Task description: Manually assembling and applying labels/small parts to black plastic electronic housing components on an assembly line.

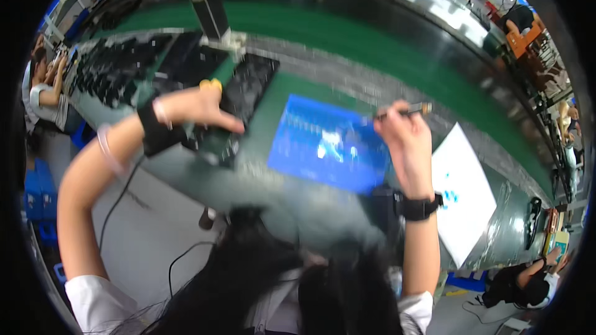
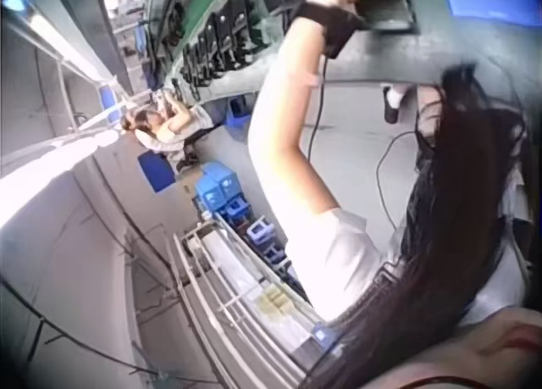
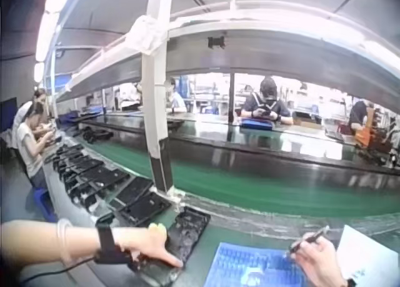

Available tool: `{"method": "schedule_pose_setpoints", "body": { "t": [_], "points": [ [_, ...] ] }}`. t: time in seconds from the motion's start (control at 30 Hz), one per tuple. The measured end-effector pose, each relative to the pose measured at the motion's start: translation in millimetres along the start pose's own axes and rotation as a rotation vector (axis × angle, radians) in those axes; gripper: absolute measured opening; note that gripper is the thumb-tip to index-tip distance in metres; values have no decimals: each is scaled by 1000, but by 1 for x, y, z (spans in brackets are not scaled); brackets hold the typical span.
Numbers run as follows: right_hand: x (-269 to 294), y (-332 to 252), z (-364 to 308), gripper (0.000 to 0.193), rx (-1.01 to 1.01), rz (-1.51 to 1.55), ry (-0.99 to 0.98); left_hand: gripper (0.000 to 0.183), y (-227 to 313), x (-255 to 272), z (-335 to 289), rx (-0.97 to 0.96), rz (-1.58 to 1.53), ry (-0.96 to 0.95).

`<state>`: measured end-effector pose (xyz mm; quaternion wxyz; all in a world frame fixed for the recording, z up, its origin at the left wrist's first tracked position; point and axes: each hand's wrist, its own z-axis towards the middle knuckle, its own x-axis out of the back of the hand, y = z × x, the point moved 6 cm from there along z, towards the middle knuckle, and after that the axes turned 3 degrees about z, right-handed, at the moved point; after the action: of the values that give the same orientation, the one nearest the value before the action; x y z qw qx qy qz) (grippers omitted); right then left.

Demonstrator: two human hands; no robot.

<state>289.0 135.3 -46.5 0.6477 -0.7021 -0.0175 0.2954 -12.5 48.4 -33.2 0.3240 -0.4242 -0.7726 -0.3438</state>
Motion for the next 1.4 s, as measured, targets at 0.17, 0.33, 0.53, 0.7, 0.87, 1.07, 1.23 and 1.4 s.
{"method": "schedule_pose_setpoints", "body": {
  "t": [0.17, 0.33, 0.53, 0.7, 0.87, 1.07, 1.23, 1.4],
  "points": [
    [-3, 15, -10, 15, -17, 152, -26, 54, -4, -43, 2, 167, -73, -171],
    [0, 6, -12, 13, 14, 154, -36, 45, 7, -44, 3, 26, -320, -168],
    [0, -21, -37, 15, 10, 19, 50, 17, -2, -54, -15, -159, -822, -386],
    [-12, -63, -64, 17, 194, -47, 103, 23, 29, -47, -65, -297, -1430, -387],
    [-65, -79, -87, 23, 368, -161, 104, 56, 82, -66, -86, -752, -1704, -279],
    [-109, -57, -95, 25, 312, -117, -32, 68, 107, -93, -103, -847, -1852, -210],
    [-139, -63, -123, 20, 647, -607, -74, 72, 113, -99, -120, -955, -1796, 135],
    [-160, -63, -144, 41, 749, -878, -303, 68, 118, -114, -121, -889, -1560, 273]
  ]
}}
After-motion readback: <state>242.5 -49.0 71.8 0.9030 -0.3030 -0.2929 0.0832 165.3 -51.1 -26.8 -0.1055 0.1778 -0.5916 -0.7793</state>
